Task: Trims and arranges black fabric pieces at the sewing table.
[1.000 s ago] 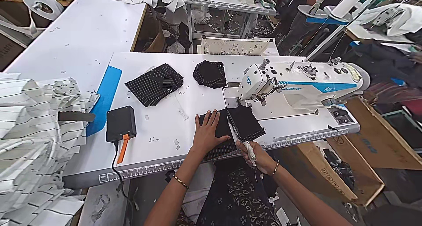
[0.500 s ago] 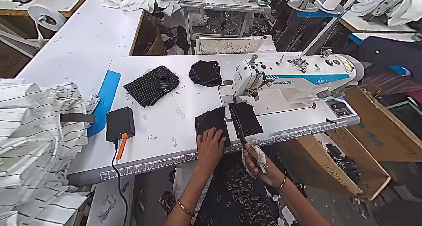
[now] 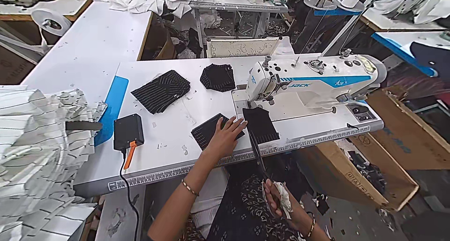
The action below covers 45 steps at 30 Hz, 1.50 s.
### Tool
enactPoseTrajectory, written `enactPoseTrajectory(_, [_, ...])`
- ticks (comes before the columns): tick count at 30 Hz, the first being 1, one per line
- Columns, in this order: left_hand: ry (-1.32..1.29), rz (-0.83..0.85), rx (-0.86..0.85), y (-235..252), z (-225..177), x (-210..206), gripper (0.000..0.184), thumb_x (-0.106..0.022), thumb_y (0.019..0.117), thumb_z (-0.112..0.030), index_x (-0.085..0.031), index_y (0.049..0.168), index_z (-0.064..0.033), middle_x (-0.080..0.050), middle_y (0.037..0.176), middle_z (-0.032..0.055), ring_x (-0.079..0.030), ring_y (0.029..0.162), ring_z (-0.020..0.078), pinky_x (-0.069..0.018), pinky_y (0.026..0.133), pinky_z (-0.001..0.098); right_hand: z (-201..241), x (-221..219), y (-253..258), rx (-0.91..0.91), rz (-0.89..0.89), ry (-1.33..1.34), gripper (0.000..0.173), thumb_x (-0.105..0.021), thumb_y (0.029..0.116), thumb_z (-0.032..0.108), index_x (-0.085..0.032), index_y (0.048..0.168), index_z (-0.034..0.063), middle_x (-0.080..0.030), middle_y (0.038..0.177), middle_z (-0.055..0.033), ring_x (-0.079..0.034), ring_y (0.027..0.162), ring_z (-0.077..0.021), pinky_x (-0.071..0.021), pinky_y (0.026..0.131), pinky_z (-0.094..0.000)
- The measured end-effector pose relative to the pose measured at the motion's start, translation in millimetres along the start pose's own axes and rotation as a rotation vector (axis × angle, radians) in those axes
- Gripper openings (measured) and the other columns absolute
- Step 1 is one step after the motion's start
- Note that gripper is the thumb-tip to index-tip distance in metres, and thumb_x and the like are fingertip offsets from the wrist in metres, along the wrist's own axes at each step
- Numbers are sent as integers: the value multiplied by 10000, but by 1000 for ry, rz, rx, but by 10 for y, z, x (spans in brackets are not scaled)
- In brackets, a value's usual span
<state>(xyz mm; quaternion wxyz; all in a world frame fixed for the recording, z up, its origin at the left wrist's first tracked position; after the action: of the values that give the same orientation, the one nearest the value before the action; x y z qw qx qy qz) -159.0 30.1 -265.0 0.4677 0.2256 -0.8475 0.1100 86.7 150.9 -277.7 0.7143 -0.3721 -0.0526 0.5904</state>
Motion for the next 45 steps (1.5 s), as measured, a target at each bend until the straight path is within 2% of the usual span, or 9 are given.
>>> enactPoseTrajectory(2, [-65, 180, -9, 166, 78, 114, 711, -618, 924, -46, -389, 1584, -176, -372, 1646, 28, -217, 1565, 312, -14, 1163, 756, -8, 1, -8, 6, -3, -12, 349, -432, 1070, 386, -572, 879, 130, -543, 605, 78, -509, 462, 13, -429, 435, -126])
enactPoseTrajectory(7, [-52, 50, 129, 179, 351, 366, 479, -585, 964, -59, -577, 1438, -128, -549, 1458, 163, -466, 1386, 376, -298, 1113, 645, -44, 62, -20, 23, -9, 26, 365, -440, 1070, 403, -586, 873, 133, -557, 605, 76, -514, 460, 11, -429, 432, -127])
enactPoseTrajectory(14, [6, 4, 117, 140, 462, 127, 469, -508, 988, -69, -575, 1445, -149, -505, 1535, 108, -406, 1459, 344, -233, 1149, 656, 133, -140, 153, 2, 79, 19, 365, -516, 1036, 482, -580, 901, 149, -546, 616, 91, -498, 461, 23, -414, 429, -119])
enactPoseTrajectory(18, [-1, -80, 122, 176, 532, 133, 286, -492, 1047, -135, -705, 1219, -53, -640, 1367, 141, -539, 1353, 329, -223, 1169, 638, 152, -195, 196, -1, 98, 27, 357, -528, 1030, 484, -578, 910, 152, -550, 616, 91, -508, 462, 22, -421, 429, -118])
enactPoseTrajectory(22, [-53, -335, 65, -6, 556, 114, 227, -561, 1010, -127, -751, 1068, -18, -721, 1202, 155, -661, 1179, 349, -416, 1047, 596, 73, -133, 163, 21, 88, 50, 362, -546, 1027, 485, -578, 893, 150, -551, 623, 88, -515, 475, 18, -427, 441, -122])
enactPoseTrajectory(27, [-100, -168, 12, 5, 421, 58, 309, -621, 962, -121, -720, 1255, -110, -648, 1337, 168, -578, 1279, 382, -438, 1039, 571, -6, -131, 176, 11, 102, 75, 380, -562, 1017, 499, -584, 883, 144, -548, 623, 81, -518, 474, 12, -431, 440, -123])
enactPoseTrajectory(32, [-201, -307, 73, -27, 414, 118, 225, -575, 973, -53, -779, 1068, -42, -692, 1211, 198, -627, 1192, 381, -473, 1019, 551, 16, -272, 194, -1, 151, 30, 354, -571, 1018, 483, -570, 895, 151, -551, 632, 89, -520, 477, 13, -443, 449, -127])
enactPoseTrajectory(40, [-562, -731, 190, -505, 544, 420, 174, -621, 921, 42, -756, 1025, 9, -723, 1126, 131, -695, 1064, 139, -585, 896, 276, -78, -503, 342, -55, 190, -38, 322, -526, 1052, 396, -573, 850, 149, -560, 602, 77, -516, 460, 3, -428, 432, -138])
enactPoseTrajectory(45, [-572, -608, 206, -517, 540, 348, 184, -594, 953, 9, -746, 1053, 32, -718, 1203, 164, -702, 1114, 188, -573, 957, 318, -25, -540, 361, 73, 135, 78, 366, -497, 1059, 441, -568, 863, 139, -552, 605, 86, -499, 451, 22, -421, 426, -121])
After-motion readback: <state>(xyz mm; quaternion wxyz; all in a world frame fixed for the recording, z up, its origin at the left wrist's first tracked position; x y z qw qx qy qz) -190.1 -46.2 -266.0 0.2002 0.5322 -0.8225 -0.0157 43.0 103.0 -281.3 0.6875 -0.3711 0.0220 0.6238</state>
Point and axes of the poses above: each hand's wrist, its own y-axis towards the middle knuckle, its own x-axis out of the back of the hand, z = x × y, the point moved 3 cm from there along y, towards the middle knuckle
